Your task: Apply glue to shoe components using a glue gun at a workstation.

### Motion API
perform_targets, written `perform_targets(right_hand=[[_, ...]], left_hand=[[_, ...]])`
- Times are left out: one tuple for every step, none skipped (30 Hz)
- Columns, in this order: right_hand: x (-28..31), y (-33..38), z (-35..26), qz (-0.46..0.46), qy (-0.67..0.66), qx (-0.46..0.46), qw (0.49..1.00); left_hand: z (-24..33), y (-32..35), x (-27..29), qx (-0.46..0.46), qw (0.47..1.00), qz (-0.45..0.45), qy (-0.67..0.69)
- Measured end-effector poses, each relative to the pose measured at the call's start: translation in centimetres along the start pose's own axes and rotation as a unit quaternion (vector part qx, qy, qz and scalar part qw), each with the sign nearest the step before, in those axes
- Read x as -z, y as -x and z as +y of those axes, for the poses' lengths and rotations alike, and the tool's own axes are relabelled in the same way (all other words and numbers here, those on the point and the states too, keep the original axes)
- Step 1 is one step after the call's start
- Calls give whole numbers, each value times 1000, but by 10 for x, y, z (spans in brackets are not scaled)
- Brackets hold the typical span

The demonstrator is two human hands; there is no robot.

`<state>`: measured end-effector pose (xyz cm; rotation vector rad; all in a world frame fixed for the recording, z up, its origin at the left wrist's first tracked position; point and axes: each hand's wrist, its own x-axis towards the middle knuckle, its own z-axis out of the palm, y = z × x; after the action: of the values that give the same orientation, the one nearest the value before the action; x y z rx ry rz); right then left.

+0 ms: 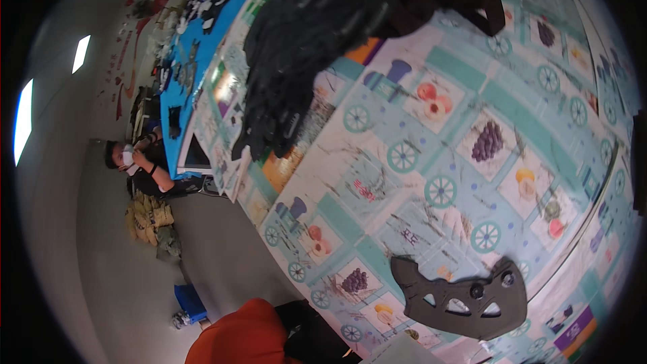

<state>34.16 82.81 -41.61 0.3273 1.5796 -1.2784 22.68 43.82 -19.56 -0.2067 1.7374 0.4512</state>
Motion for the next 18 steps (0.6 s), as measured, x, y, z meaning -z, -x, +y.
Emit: perform_targets(right_hand=[[6,6,-10,2,10,6,1000],[13,12,-20,4,20,11,1000],[21,19,-30,8,31,16,999],[32,25,-40,13,42,23,999],[43,32,-50,19,53,30,998],[54,39,-61,25,64,38,997],[68,33,-82,36,75,54,995],[81,29,-94,47,86,66,993],[93,27,-106,58,96,77,991],[103,29,-111,68,105,84,989],[114,32,-116,78,114,89,986],[123,35,-121,88,123,94,984],[132,39,-125,99,132,99,981],[141,44,-131,110,140,104,979],[149,48,-137,122,147,109,976],[157,54,-142,133,155,114,972],[163,60,-147,144,163,119,969],[170,70,-152,153,170,123,966]], left_hand=[[1,6,1,-2,1000,6,4],[2,12,1,-6,1000,11,8],[4,17,1,-10,1000,17,12],[7,20,2,-16,999,24,15],[10,23,3,-22,999,32,18],[13,25,3,-29,999,39,21],[15,22,17,-38,998,56,19],[16,16,25,-48,996,67,18],[17,10,32,-58,995,78,17],[18,4,33,-67,994,84,18],[19,-3,34,-77,993,90,18],[20,-11,34,-86,992,95,18],[20,-18,34,-97,990,99,19],[20,-25,37,-107,989,103,17],[20,-31,40,-117,987,108,16],[20,-36,42,-126,986,112,15],[20,-41,43,-136,984,117,15],[19,-43,41,-145,982,120,15]])
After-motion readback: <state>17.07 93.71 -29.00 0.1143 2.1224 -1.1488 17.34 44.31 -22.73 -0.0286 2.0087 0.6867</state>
